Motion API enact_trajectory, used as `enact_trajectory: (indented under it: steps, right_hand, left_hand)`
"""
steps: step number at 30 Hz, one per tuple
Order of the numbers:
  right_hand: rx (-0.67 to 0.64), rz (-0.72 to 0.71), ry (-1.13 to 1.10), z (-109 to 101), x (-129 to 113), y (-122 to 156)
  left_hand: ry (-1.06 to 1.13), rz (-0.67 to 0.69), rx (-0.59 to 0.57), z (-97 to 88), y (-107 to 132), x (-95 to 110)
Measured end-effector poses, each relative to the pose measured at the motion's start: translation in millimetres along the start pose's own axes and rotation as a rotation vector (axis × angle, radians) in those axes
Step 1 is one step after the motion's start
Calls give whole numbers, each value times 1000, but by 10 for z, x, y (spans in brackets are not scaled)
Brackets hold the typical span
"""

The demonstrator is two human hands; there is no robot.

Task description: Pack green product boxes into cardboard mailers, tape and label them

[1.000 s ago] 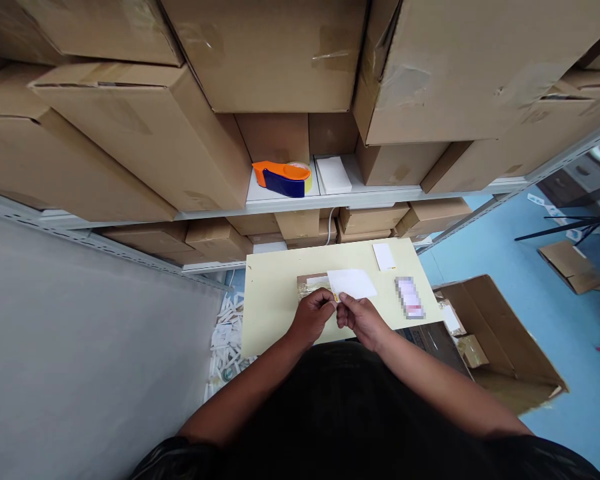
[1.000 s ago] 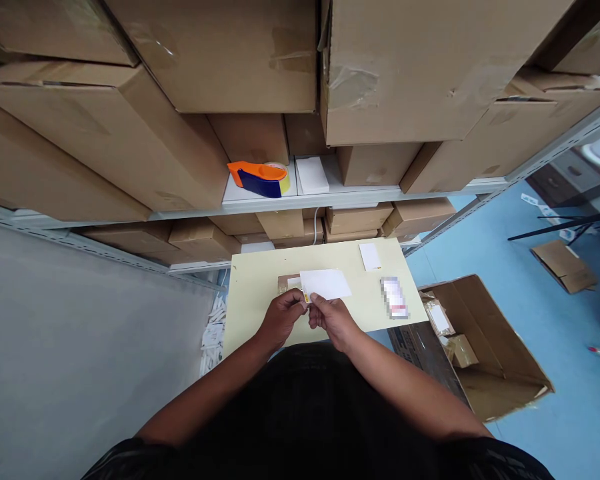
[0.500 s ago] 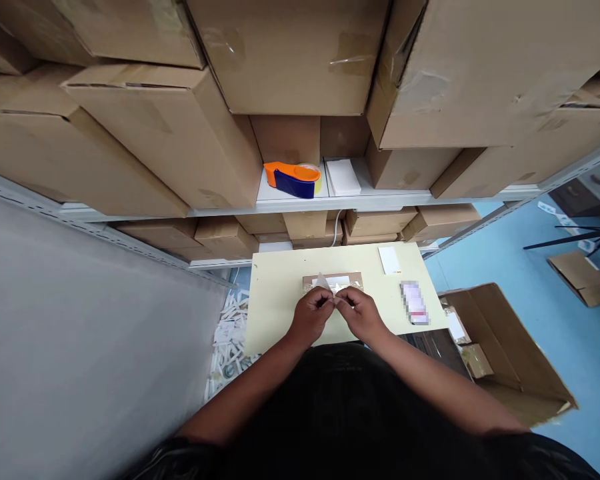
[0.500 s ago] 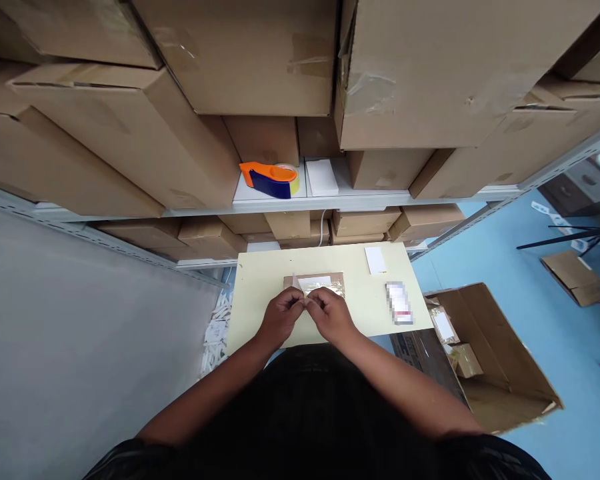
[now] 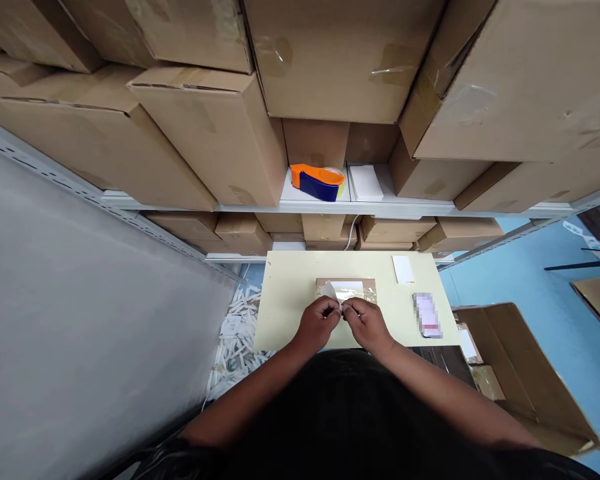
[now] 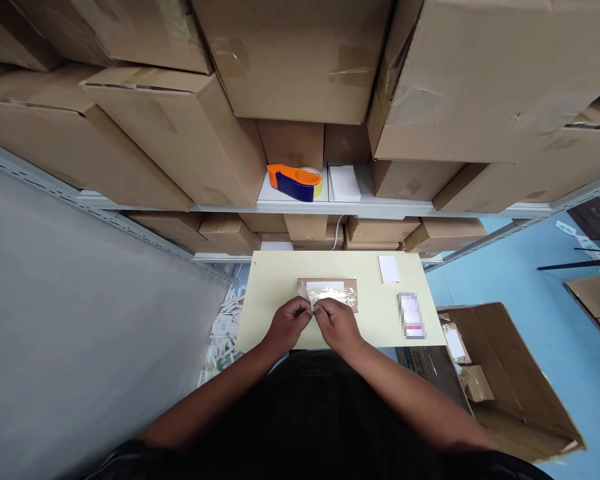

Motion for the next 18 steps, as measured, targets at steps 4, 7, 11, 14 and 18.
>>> enact_trajectory:
  steps: [4,7,11,14,18]
  right_hand:
    - [23,-33,47,52,56,3]
    - [88,43,5,82,103,-27]
    - [152,157,-101,82,144,-130]
    - [160,226,-171,88,139,-219]
    - [174,284,-218,148,61,-288]
  left_hand:
    - [46,-49,7,-14,19,-53]
    - [113,-143,50,-76,45,-164]
    - [107,-226,121,-360,113,-408]
    - [74,-265,170,-726,215,-630]
    - [43,-345,267,-1299,433,-973]
Point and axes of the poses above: each hand's wrist, its own y-axis away from the middle knuckle, its own z-axis out of the palm, x = y × z, the point moved 2 cm from there along -y, towards the middle knuckle, and after that the axes turned 2 degrees about -z, right-handed, at the moved point
